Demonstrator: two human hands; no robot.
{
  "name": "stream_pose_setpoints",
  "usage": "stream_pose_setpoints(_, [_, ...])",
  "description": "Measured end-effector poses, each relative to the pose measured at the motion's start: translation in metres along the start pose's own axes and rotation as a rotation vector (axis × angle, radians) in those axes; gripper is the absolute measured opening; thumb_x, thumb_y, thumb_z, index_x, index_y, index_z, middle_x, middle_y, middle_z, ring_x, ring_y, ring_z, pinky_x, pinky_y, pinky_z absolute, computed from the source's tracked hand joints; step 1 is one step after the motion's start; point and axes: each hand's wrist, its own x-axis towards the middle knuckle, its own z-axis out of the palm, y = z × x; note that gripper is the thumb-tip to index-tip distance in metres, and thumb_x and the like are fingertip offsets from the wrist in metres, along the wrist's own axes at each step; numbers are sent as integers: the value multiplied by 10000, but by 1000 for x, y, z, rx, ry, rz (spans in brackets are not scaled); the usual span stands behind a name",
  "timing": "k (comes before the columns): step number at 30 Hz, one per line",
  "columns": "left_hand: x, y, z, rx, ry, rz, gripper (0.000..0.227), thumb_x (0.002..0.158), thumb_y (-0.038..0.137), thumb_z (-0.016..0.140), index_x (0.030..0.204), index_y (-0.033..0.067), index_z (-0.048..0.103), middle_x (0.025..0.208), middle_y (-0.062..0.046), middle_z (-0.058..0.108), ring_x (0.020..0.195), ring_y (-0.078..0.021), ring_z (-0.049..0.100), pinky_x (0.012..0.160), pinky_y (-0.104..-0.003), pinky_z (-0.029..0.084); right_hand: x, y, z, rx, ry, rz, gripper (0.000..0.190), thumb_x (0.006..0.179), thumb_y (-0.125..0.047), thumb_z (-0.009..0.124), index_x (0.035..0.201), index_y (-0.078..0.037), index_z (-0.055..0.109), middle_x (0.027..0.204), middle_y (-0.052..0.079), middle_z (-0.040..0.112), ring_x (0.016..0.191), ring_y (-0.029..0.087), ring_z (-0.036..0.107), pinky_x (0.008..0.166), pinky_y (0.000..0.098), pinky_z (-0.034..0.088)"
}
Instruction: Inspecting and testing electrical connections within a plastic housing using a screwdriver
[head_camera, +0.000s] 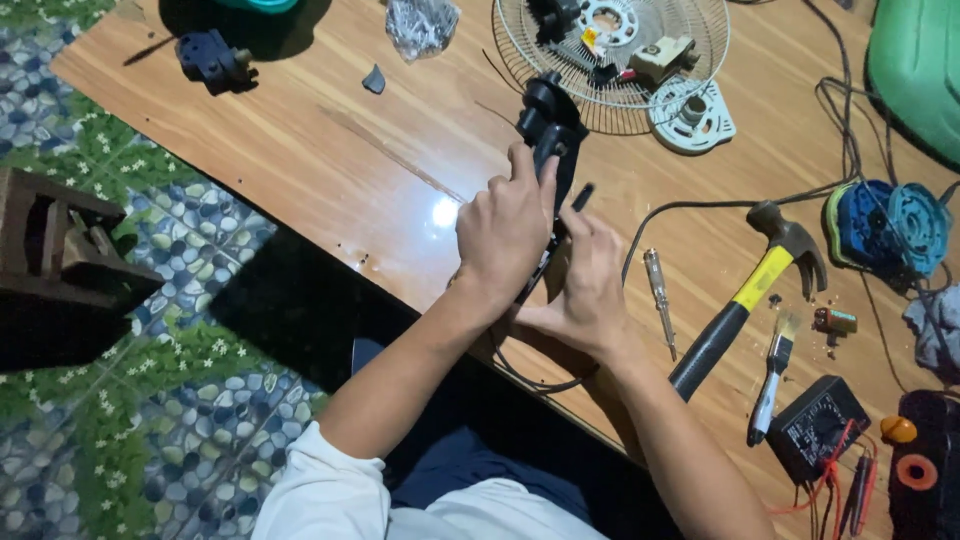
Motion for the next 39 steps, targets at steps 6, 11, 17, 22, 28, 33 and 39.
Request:
stream_pose_setpoints(6, [-6,0,0,15,38,-2,466,1074,419,460,1167,-25,564,585,-168,636,494,-372,700,444,-483,573,3,-6,-6,76,-22,-63,1117,575,-633,925,1344,25,453,1001,144,545,945,362,604,951,485,435])
stream_pose_setpoints(11, [-6,4,-3,-9,76,19,458,1073,420,457,1146,-15,581,562,-152,623,459,-357,685,410,-465,556,-1,-3,3,25,5,-11,1191,535,-640,935,1401,21,456,1219,193,565,1165,372,565,1107,526,350])
stream_pose_setpoints(17, [-11,7,-6,-9,71,31,457,1073,416,462,1150,-18,583,559,-152,622,454,-351,684,406,-464,555,-7,0,1,-72,12,-53,1102,585,-682,901,1326,19,482,1207,199,547,1148,363,557,1096,515,356])
stream_pose_setpoints(22, [-6,7,-12,-59,48,9,434,1074,395,473,1156,-14,593,582,-181,639,472,-382,690,413,-498,561,-1,-11,-2,-121,127,-75,1142,603,-578,952,1431,14,435,1325,207,519,1212,354,521,1124,491,316])
stream_pose_setpoints(28, [0,3,-28,-261,25,-36,494,1074,454,401,1171,15,605,646,-281,664,561,-500,692,471,-621,525,6,-6,-10,-4,110,-51,1342,503,-470,1010,1561,-3,328,1425,248,409,1347,433,358,1206,535,193])
stream_pose_setpoints(33, [4,-13,-50,-912,-70,-301,454,1070,432,369,1119,90,663,890,-321,722,951,-544,700,780,-602,559,19,-14,-30,219,167,-263,1312,606,-257,1021,1590,38,204,1569,299,337,1511,483,265,1252,552,272])
stream_pose_setpoints(39, [-10,-36,-43,-1395,-267,-501,466,1100,406,405,1141,83,738,1158,-165,721,1140,-273,648,1101,-515,458,20,-16,-44,264,267,-345,1412,595,-410,1062,1573,44,151,1623,318,199,1539,497,230,1284,542,266])
